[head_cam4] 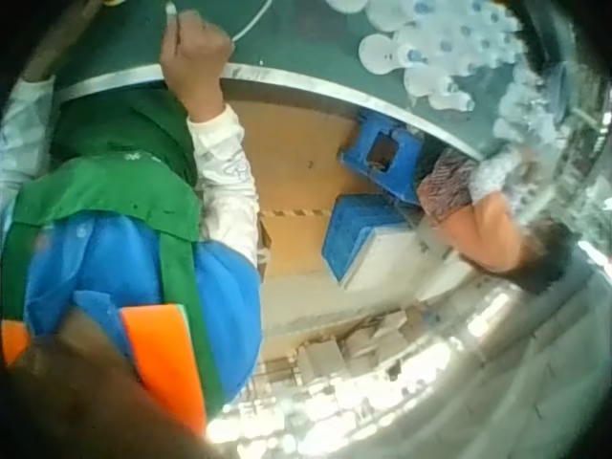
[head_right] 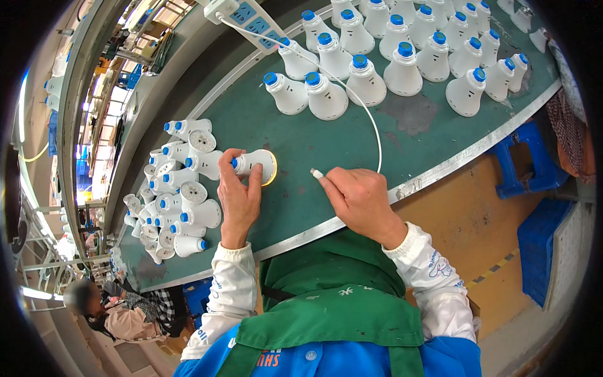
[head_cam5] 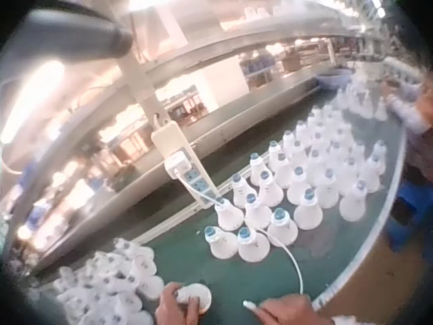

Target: The person tests light bulbs by plugging a cable into each bulb to illuminate it, then places the tested light bulbs in rows on the table.

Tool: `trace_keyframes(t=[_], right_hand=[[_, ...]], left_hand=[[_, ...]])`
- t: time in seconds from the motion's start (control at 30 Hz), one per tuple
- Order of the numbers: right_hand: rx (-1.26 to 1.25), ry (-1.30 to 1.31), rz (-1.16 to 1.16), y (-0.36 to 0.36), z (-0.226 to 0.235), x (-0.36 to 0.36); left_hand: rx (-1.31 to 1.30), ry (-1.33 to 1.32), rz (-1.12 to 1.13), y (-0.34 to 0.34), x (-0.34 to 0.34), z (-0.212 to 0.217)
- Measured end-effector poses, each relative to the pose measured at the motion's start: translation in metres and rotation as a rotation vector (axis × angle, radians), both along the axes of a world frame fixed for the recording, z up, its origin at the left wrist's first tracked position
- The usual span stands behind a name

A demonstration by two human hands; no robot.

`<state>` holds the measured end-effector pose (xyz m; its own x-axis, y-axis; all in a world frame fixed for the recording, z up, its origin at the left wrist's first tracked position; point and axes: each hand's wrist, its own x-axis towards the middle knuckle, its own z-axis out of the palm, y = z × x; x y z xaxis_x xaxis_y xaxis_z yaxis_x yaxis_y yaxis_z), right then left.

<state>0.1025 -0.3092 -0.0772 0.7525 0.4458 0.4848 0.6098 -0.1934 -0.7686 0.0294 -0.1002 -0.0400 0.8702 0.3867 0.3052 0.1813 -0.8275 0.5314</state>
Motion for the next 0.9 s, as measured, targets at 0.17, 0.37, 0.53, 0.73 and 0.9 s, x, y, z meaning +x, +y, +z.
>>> trace_keyframes(t=[0.17, 0.37, 0.53, 0.73, 0.9], right_hand=[[-0.003, 0.002, 0.007, 0.0002, -0.0007, 0.0002], [-0.010, -0.012, 0.006, -0.0001, -0.0018, 0.0003], [-0.008, -0.026, -0.013, 0.0021, -0.0020, -0.0006], [-0.032, -0.022, -0.025, 0.0023, 0.0003, -0.0014], [-0.029, -0.030, -0.029, 0.0019, -0.0002, -0.0015]], left_hand=[[-0.003, 0.007, 0.029, -0.0011, 0.0025, -0.0014], [-0.027, 0.053, 0.044, -0.0013, 0.0019, 0.0016], [-0.050, 0.053, 0.047, -0.0027, 0.0018, 0.0021], [-0.002, 0.065, 0.036, -0.0044, 0.0018, 0.0044], [0.015, 0.049, -0.002, -0.0046, -0.0009, 0.0046]])
